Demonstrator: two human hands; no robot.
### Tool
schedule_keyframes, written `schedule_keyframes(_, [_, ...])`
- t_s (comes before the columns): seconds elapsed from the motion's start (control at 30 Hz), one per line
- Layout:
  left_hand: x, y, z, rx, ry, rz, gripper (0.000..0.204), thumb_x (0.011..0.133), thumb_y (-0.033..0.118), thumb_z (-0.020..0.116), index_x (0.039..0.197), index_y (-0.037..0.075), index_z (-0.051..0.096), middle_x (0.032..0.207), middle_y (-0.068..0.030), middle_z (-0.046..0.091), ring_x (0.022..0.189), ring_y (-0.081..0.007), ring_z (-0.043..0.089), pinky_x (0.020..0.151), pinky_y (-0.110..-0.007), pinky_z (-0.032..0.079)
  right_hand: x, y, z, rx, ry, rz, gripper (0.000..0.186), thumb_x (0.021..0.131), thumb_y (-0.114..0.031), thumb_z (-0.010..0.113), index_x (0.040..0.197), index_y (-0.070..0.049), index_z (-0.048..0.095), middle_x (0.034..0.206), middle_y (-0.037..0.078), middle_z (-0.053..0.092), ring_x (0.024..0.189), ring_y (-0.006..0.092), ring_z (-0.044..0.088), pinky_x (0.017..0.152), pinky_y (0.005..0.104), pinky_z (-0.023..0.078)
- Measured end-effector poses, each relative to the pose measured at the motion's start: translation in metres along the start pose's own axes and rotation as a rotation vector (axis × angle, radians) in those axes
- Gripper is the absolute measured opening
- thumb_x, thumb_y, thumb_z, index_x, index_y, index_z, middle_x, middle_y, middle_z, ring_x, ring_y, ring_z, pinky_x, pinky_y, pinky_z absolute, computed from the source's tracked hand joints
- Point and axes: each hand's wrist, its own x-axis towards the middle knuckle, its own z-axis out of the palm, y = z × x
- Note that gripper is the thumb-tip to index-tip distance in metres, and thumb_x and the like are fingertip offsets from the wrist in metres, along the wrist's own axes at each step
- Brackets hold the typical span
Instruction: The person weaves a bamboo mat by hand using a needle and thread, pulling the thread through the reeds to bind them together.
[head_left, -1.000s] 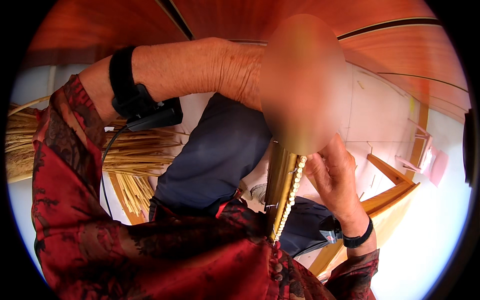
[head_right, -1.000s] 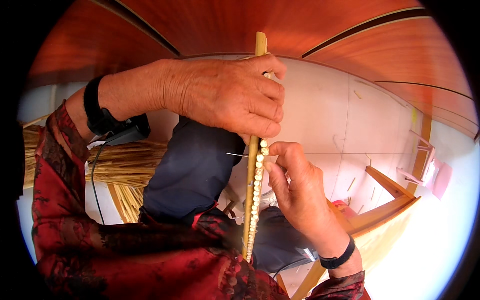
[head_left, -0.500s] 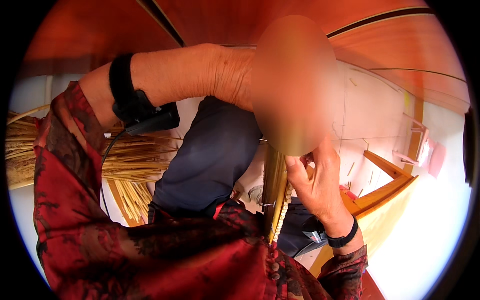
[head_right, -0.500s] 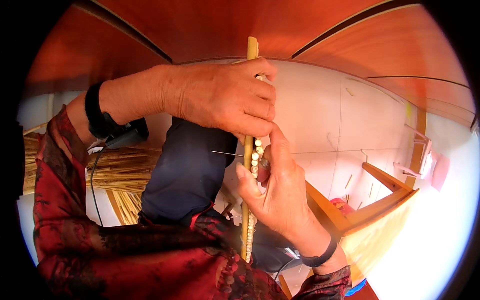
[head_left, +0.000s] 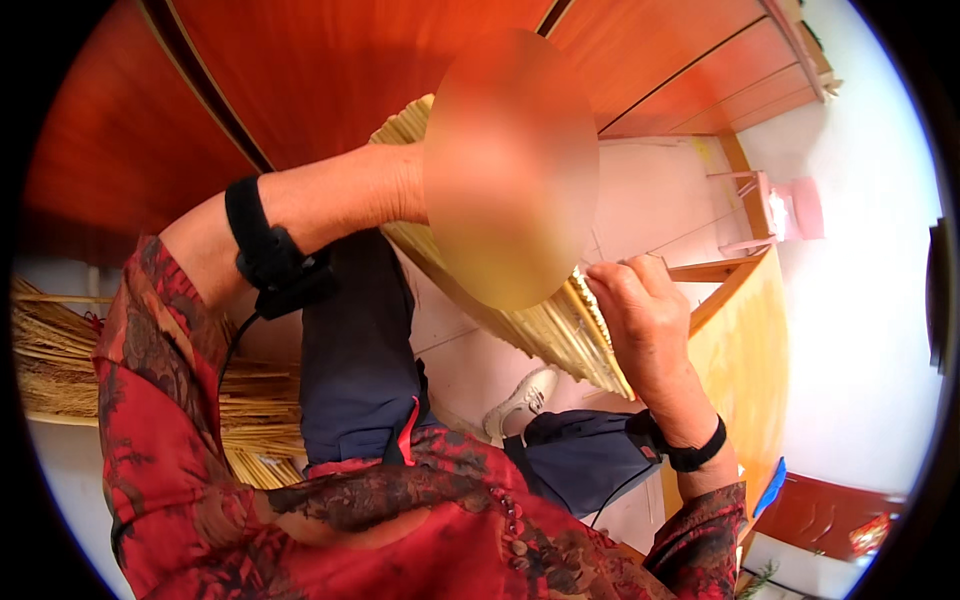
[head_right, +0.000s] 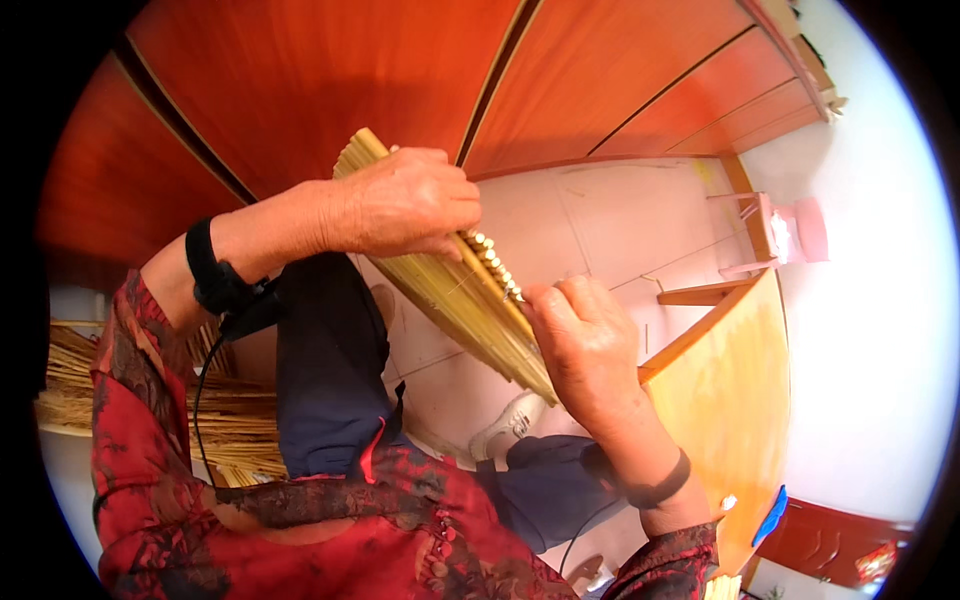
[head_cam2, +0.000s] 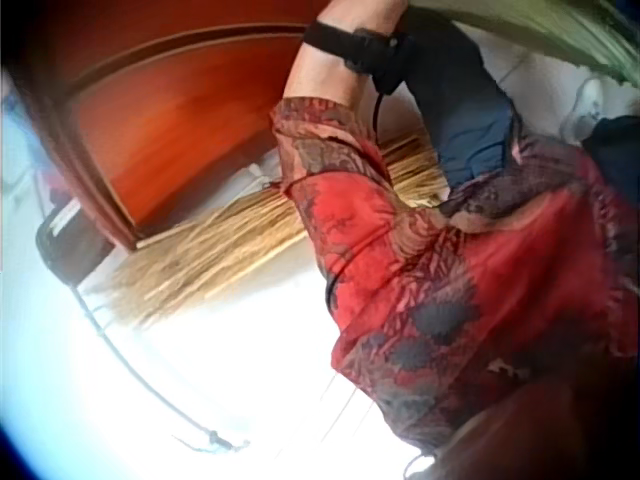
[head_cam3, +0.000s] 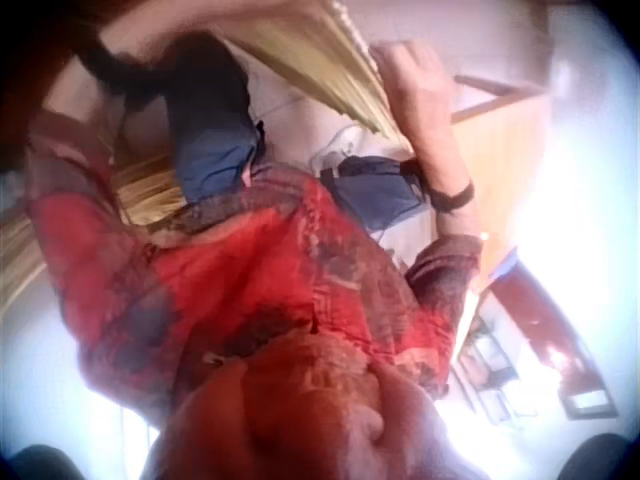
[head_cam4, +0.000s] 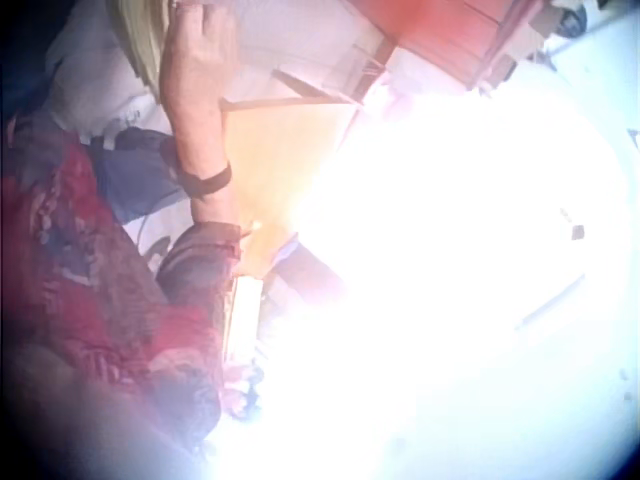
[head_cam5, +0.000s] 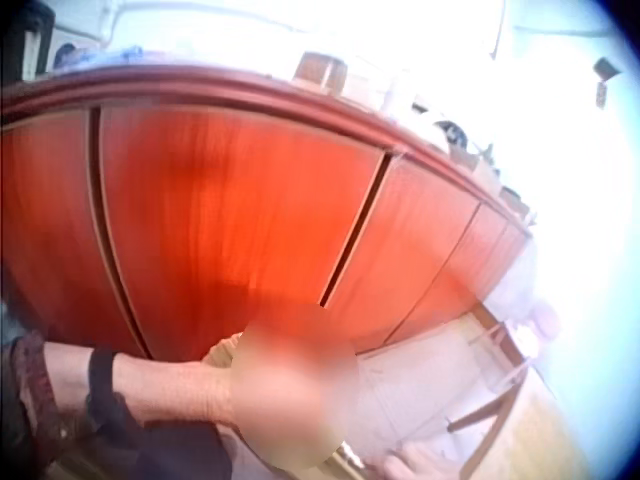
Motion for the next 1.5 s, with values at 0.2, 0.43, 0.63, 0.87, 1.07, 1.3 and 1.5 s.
schedule_keyframes(0.2, [0.026,0.032,-0.031,0.269,-0.063,0.002,0.024,0.074,0.025,0.072,0.079,0.006,0.058,0.076,-0.0059,0.058,0.076,-0.026,0.06,0.069,-0.038,0.048,0.007,-0.008,0.002,-0.164,0.136,-0.234,0.022,0.071,-0.007,0.06,0.093,-0.004,0.06,0.079,0.006,0.053,0.071,0.0223,0.053,0.062,0.0336,0.042])
schedule_keyframes(0.43, [0.032,0.065,-0.065,0.24,-0.005,-0.18,0.022,0.078,0.022,0.072,0.084,0.004,0.061,0.078,-0.0094,0.062,0.078,-0.0299,0.062,0.067,-0.041,0.049,0.023,-0.008,-0.001,-0.19,0.374,-0.246,0.019,0.072,-0.006,0.06,0.091,-0.003,0.057,0.078,0.007,0.05,0.068,0.0229,0.051,0.061,0.0356,0.043])
schedule_keyframes(0.63, [0.04,0.054,-0.058,0.18,0.04,-0.272,0.023,0.081,0.028,0.067,0.083,0.005,0.063,0.083,-0.0103,0.066,0.081,-0.0316,0.064,0.068,-0.043,0.05,0.038,0.005,-0.02,-0.298,0.377,-0.451,0.018,0.069,-0.006,0.062,0.085,-0.003,0.057,0.074,0.007,0.046,0.068,0.0226,0.049,0.06,0.0342,0.041])
schedule_keyframes(0.87, [0.055,0.054,-0.073,0.228,0.204,-0.415,0.028,0.081,0.033,0.069,0.085,0.005,0.063,0.086,-0.0102,0.066,0.086,-0.0322,0.063,0.071,-0.045,0.049,0.052,-0.026,-0.081,0.167,0.751,-0.484,0.002,0.088,-0.003,0.059,0.088,-0.002,0.057,0.082,0.009,0.059,0.075,0.0233,0.059,0.066,0.0324,0.048])
schedule_keyframes(1.07, [0.048,0.06,-0.087,0.293,0.196,-0.384,0.031,0.082,0.033,0.069,0.097,0.006,0.065,0.09,-0.0092,0.066,0.088,-0.0298,0.063,0.074,-0.04,0.049,0.05,-0.032,-0.095,1.546,0.671,0.035,0.013,0.097,-0.013,0.051,0.094,-0.001,0.056,0.074,0.004,0.054,0.06,0.0158,0.052,0.06,0.0308,0.049])
schedule_keyframes(1.3, [0.041,0.049,-0.108,0.404,0.339,-0.496,0.03,0.082,0.031,0.069,0.096,0.005,0.066,0.092,-0.0115,0.067,0.087,-0.0317,0.063,0.074,-0.041,0.049,-0.06,0.018,-0.127,1.266,0.618,0.401,0.009,0.097,-0.014,0.053,0.093,-0.007,0.055,0.067,-0.005,0.038,0.051,0.0048,0.034,0.05,0.0237,0.036])
schedule_keyframes(1.5, [0.025,0.029,-0.09,0.584,0.609,-0.603,0.027,0.081,0.028,0.07,0.095,0.006,0.065,0.091,-0.0094,0.066,0.087,-0.0299,0.064,0.073,-0.041,0.05,-0.361,0.184,-0.179,1.294,1.362,0.563,0.013,0.096,-0.015,0.056,0.102,-0.004,0.056,0.071,-0.003,0.041,0.048,0.0038,0.03,0.039,0.0186,0.025])
